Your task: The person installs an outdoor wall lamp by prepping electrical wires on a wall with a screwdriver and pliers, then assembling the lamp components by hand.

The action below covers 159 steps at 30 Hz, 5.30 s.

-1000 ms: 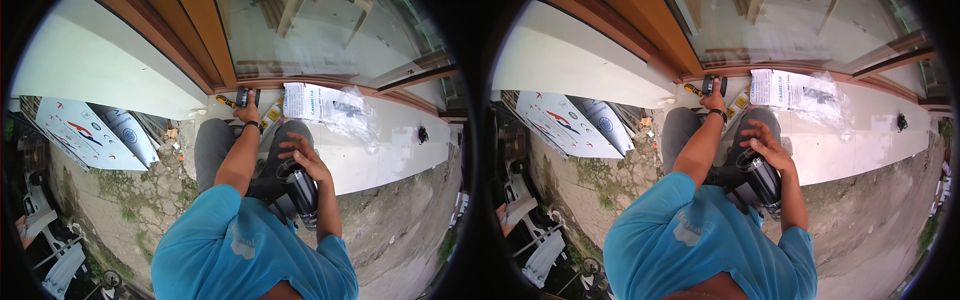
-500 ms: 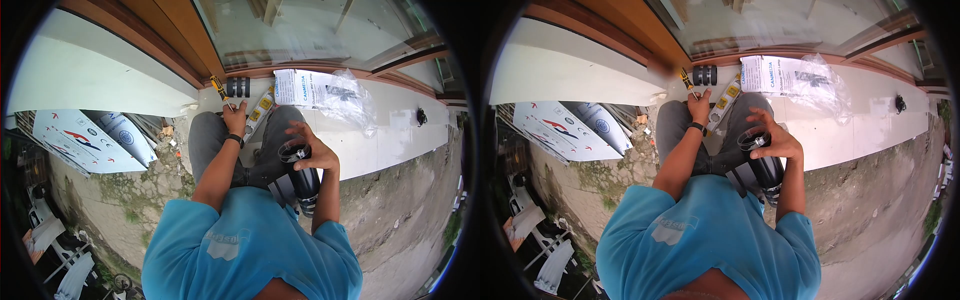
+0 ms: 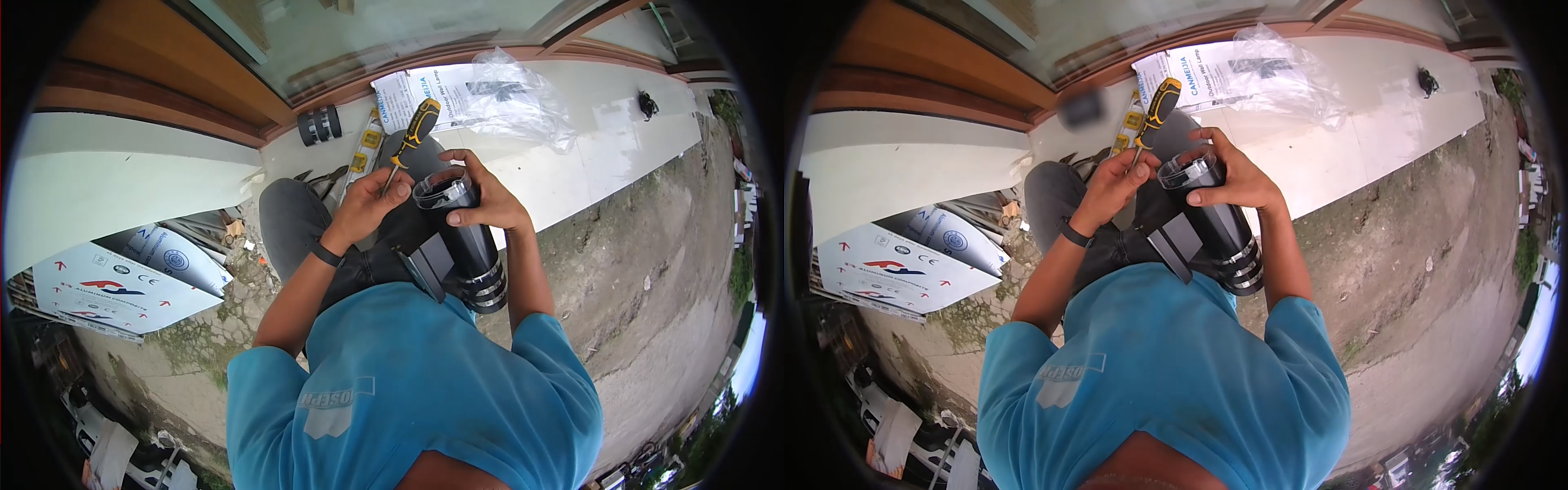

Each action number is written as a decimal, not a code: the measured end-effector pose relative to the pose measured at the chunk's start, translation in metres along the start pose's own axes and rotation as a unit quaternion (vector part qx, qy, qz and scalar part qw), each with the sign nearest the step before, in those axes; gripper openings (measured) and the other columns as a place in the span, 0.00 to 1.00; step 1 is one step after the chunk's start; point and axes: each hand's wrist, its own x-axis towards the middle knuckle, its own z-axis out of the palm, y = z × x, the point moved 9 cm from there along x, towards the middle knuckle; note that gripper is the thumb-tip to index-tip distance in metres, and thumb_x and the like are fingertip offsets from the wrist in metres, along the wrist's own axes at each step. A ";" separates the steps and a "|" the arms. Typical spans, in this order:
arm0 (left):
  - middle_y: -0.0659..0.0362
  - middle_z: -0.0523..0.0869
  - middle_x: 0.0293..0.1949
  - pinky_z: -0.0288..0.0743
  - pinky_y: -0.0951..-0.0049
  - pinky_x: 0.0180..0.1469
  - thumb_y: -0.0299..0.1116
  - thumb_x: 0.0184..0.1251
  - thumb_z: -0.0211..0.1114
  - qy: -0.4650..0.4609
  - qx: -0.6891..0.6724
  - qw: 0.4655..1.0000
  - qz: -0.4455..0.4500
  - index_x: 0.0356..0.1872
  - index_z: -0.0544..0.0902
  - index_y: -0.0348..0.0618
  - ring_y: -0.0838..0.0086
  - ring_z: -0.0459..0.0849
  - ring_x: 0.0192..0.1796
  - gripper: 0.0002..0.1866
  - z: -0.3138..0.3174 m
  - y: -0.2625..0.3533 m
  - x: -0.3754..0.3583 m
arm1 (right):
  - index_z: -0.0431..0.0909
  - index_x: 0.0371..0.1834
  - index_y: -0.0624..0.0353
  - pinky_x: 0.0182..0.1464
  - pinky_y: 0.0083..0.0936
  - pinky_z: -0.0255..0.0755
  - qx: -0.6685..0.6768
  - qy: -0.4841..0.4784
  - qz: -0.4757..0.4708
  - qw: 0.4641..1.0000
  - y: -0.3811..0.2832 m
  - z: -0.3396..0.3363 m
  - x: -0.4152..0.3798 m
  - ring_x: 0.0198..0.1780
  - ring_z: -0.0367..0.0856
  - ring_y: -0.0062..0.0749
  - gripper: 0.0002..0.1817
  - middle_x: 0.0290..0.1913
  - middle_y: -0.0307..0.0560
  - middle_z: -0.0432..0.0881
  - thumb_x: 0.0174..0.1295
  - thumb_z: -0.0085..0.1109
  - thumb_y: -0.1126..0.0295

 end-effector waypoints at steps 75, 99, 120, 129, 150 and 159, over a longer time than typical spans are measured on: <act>0.57 0.81 0.45 0.78 0.67 0.45 0.49 0.87 0.51 0.042 -0.284 0.910 0.299 0.66 0.74 0.42 0.74 0.79 0.42 0.23 -0.099 0.200 0.025 | 0.58 0.82 0.58 0.64 0.42 0.76 -0.127 0.198 -0.016 0.972 -0.015 0.027 -0.008 0.63 0.80 0.50 0.58 0.67 0.63 0.76 0.46 0.81 0.61; 0.53 0.80 0.50 0.89 0.66 0.49 0.45 0.60 0.83 0.043 0.009 0.987 0.158 0.75 0.63 0.44 0.67 0.86 0.53 0.48 -0.082 0.160 -0.152 | 0.75 0.66 0.58 0.57 0.56 0.84 0.562 0.305 -0.066 0.766 0.053 -0.046 0.046 0.54 0.88 0.54 0.32 0.55 0.60 0.85 0.71 0.52 0.43; 0.53 0.90 0.43 0.84 0.62 0.38 0.32 0.68 0.74 0.093 0.443 0.885 0.105 0.60 0.84 0.46 0.56 0.91 0.39 0.20 -0.026 0.110 -0.145 | 0.77 0.60 0.57 0.60 0.48 0.82 0.482 0.430 -0.113 0.755 0.095 -0.098 0.048 0.53 0.87 0.48 0.27 0.52 0.54 0.86 0.71 0.59 0.46; 0.62 0.82 0.44 0.80 0.65 0.39 0.24 0.58 0.69 0.044 0.650 0.735 0.189 0.58 0.86 0.54 0.66 0.80 0.42 0.25 -0.020 0.111 -0.140 | 0.76 0.63 0.61 0.58 0.43 0.84 0.404 0.507 -0.078 0.757 0.118 -0.117 0.039 0.51 0.88 0.44 0.28 0.53 0.53 0.86 0.72 0.61 0.48; 0.66 0.81 0.32 0.69 0.80 0.22 0.38 0.75 0.70 0.034 0.355 0.933 -0.047 0.59 0.77 0.43 0.82 0.78 0.25 0.18 -0.066 0.032 -0.131 | 0.44 0.75 0.74 0.58 0.39 0.84 0.314 0.553 -0.147 0.758 0.066 -0.113 0.031 0.60 0.80 0.50 0.57 0.64 0.71 0.68 0.60 0.79 0.57; 0.61 0.85 0.34 0.76 0.75 0.24 0.45 0.78 0.66 -0.062 -0.116 0.933 -0.335 0.44 0.83 0.43 0.80 0.83 0.28 0.14 -0.036 -0.022 -0.156 | 0.43 0.76 0.74 0.59 0.43 0.83 0.322 0.534 -0.155 0.767 0.060 -0.108 0.035 0.63 0.78 0.52 0.58 0.65 0.73 0.67 0.60 0.79 0.54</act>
